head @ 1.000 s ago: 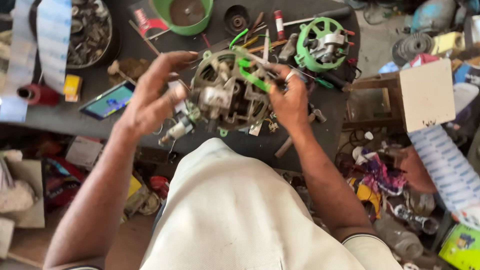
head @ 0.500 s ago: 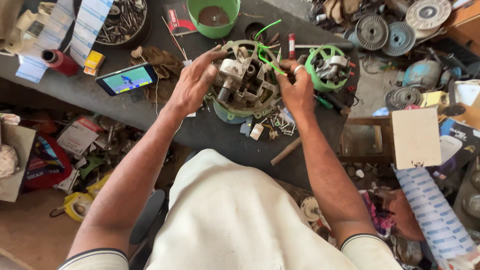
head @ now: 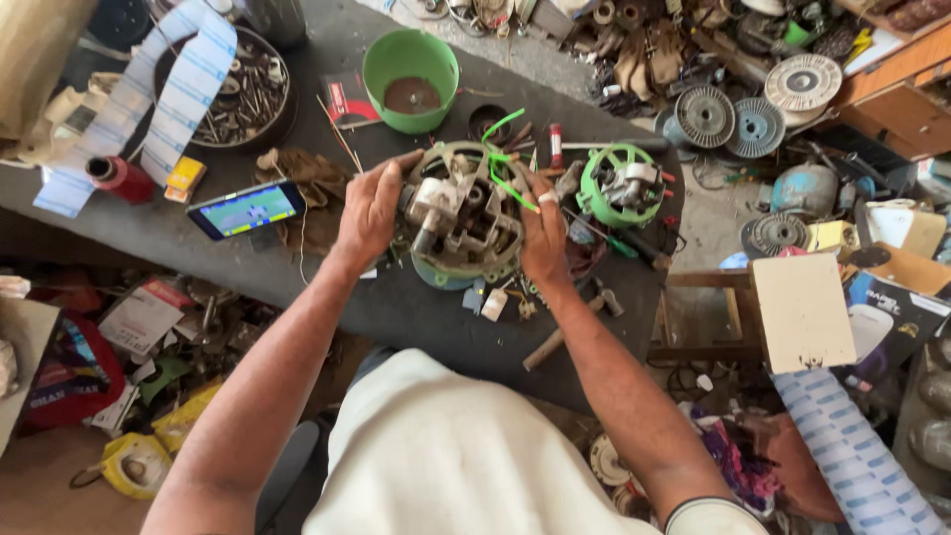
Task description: The person repairs a green electric motor component on a cluttered workbench. They use a hammer to tap parts into place, manipulate internal components with their hands, and connect wires to the assembly.
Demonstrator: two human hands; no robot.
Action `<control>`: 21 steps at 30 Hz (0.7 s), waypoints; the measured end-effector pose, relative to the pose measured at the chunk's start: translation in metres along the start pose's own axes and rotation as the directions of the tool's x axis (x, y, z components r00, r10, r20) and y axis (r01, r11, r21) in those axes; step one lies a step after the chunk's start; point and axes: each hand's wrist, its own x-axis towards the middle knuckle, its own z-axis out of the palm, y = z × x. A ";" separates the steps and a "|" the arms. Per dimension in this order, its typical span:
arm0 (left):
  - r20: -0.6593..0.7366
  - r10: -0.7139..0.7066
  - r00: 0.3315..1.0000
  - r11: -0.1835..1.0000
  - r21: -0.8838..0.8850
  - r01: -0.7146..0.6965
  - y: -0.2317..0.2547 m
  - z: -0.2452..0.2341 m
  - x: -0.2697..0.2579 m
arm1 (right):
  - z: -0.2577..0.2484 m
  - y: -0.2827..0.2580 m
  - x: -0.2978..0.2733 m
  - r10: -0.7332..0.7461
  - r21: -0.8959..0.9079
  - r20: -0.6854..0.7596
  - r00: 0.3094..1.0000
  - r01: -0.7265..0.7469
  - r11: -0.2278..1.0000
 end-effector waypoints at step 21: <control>0.151 -0.144 0.978 0.965 -0.198 0.172 0.015 -0.001 0.002 | 0.000 -0.076 -0.016 -0.283 -0.216 -0.103 0.954 0.256 0.942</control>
